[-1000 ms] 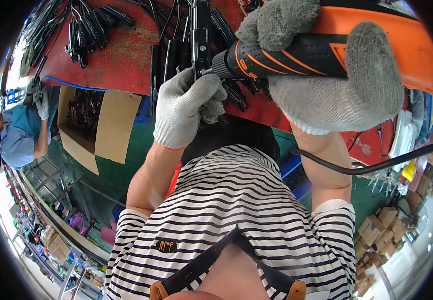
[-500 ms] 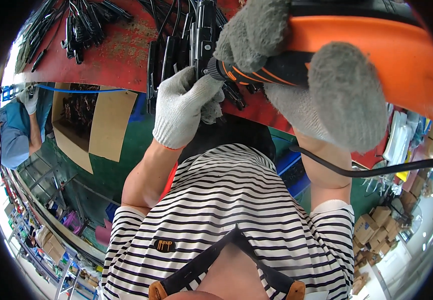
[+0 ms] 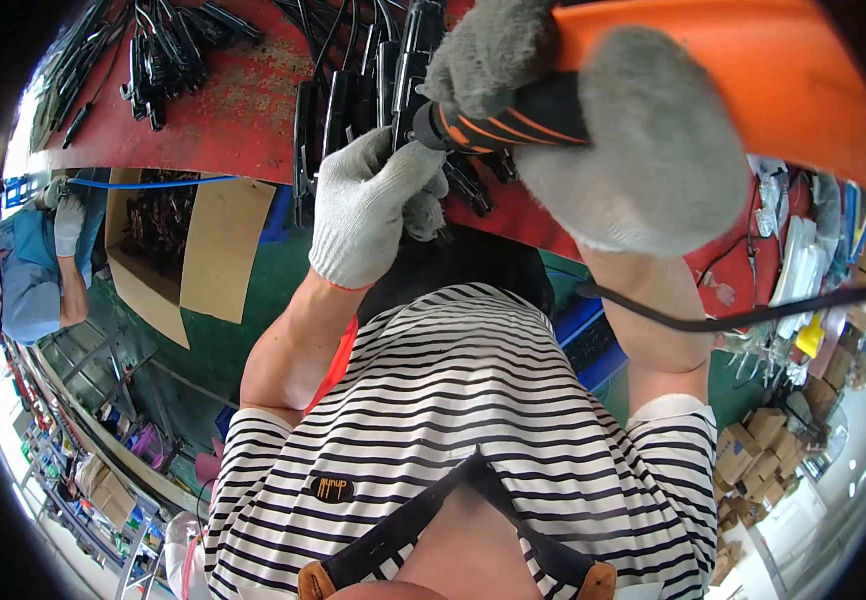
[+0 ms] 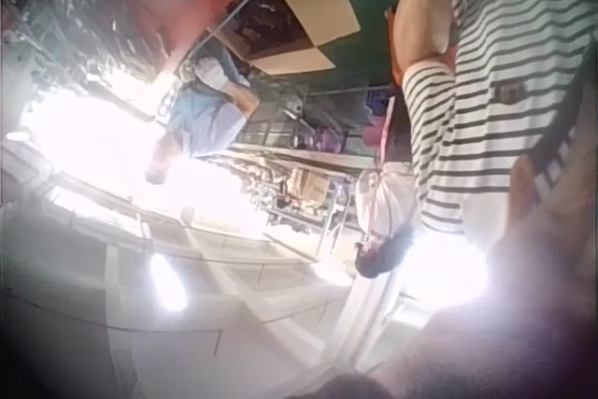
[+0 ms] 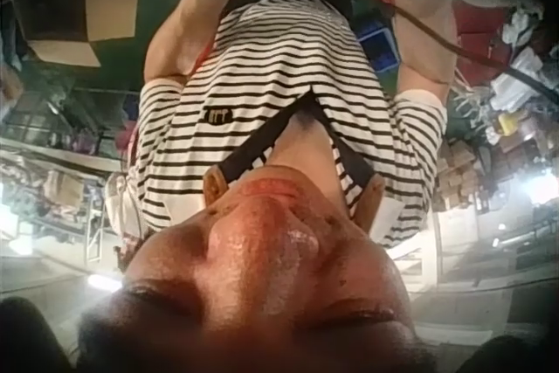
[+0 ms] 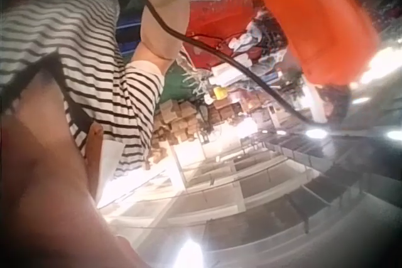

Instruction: The person assembles wiring harnesses by inserting wires into a plastic housing and securing them with screws using an electric screwdriver.

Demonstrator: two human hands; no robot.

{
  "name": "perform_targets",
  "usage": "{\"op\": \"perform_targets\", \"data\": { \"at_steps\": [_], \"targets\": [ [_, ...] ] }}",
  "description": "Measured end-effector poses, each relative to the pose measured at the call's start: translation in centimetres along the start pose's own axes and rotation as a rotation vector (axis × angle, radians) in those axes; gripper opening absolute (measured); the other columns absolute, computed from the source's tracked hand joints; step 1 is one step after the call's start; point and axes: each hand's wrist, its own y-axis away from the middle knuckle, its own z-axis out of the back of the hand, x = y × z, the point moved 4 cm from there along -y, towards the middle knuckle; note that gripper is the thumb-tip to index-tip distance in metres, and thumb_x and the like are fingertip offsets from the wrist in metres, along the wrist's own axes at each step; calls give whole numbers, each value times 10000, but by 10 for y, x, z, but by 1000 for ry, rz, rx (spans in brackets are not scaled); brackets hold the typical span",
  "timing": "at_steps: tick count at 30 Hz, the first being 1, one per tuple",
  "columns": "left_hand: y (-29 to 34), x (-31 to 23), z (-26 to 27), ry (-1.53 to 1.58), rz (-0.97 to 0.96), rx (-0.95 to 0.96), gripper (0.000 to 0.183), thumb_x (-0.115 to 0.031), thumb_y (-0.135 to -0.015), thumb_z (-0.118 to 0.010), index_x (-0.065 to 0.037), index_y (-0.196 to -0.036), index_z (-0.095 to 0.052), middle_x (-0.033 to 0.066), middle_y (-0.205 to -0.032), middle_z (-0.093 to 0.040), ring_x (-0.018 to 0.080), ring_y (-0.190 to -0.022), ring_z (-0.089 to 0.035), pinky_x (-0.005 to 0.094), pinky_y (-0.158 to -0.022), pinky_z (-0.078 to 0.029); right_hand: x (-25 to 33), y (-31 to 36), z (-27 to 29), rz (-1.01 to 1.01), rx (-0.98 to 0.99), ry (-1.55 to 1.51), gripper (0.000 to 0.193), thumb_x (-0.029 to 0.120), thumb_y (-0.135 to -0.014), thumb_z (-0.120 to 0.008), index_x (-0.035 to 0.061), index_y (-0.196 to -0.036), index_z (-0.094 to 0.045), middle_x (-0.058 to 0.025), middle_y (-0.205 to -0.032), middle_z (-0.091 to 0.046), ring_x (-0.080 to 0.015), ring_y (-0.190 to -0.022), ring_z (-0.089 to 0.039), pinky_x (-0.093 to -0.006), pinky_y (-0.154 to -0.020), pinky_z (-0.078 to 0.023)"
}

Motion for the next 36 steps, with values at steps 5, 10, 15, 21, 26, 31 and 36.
{"op": "perform_targets", "data": {
  "at_steps": [5,10,15,21,26,31,36],
  "targets": [
    [-9,0,6,30,69,93,265,-232,-995,-724,30,-1016,-691,76,-777,-710,124,-563,-630,263,-508,-480,1,-6,6,32,-15,1,494,482,-942,-644,209,-1353,-616,25,-936,-525,-155,-819,-550,-375,-747,-455],
    [-23,3,20,160,183,117,261,-262,-1005,-687,-9,-945,-661,60,-747,-671,131,-551,-617,279,-492,-465,4,-8,9,105,-95,-1,567,487,-873,-671,172,-1343,-627,13,-928,-527,-162,-805,-524,-387,-758,-419],
    [-40,-3,24,240,349,20,380,-421,-1049,-650,-44,-1009,-667,81,-798,-717,146,-600,-660,277,-525,-441,-16,-4,24,53,-189,-108,539,454,-883,-638,127,-1311,-619,-46,-981,-555,-206,-819,-521,-419,-792,-424],
    [-41,1,28,245,233,14,330,-351,-1031,-654,-29,-964,-669,58,-753,-680,125,-583,-621,268,-532,-438,-40,-11,33,33,-228,-185,510,435,-911,-611,102,-1298,-614,-69,-1004,-552,-233,-841,-518,-440,-826,-441],
    [-27,-1,14,-3,160,-12,283,-300,-1006,-691,-31,-919,-694,26,-760,-661,99,-564,-566,247,-516,-413,-43,-20,25,-9,-214,-231,495,433,-928,-608,95,-1289,-621,-71,-1017,-551,-232,-878,-518,-444,-882,-439],
    [-25,-3,6,-41,41,-62,303,-288,-999,-719,-6,-892,-686,37,-715,-656,94,-557,-576,250,-516,-435,-41,-23,21,-54,-273,-99,465,423,-958,-640,124,-1312,-598,-62,-989,-587,-224,-808,-549,-442,-793,-472],
    [-23,0,8,-4,30,-76,288,-242,-984,-749,38,-967,-688,58,-737,-669,96,-571,-595,259,-519,-465,-44,-26,14,-95,-309,7,443,412,-988,-672,153,-1334,-575,-53,-962,-624,-217,-738,-579,-439,-704,-505]
  ]
}}
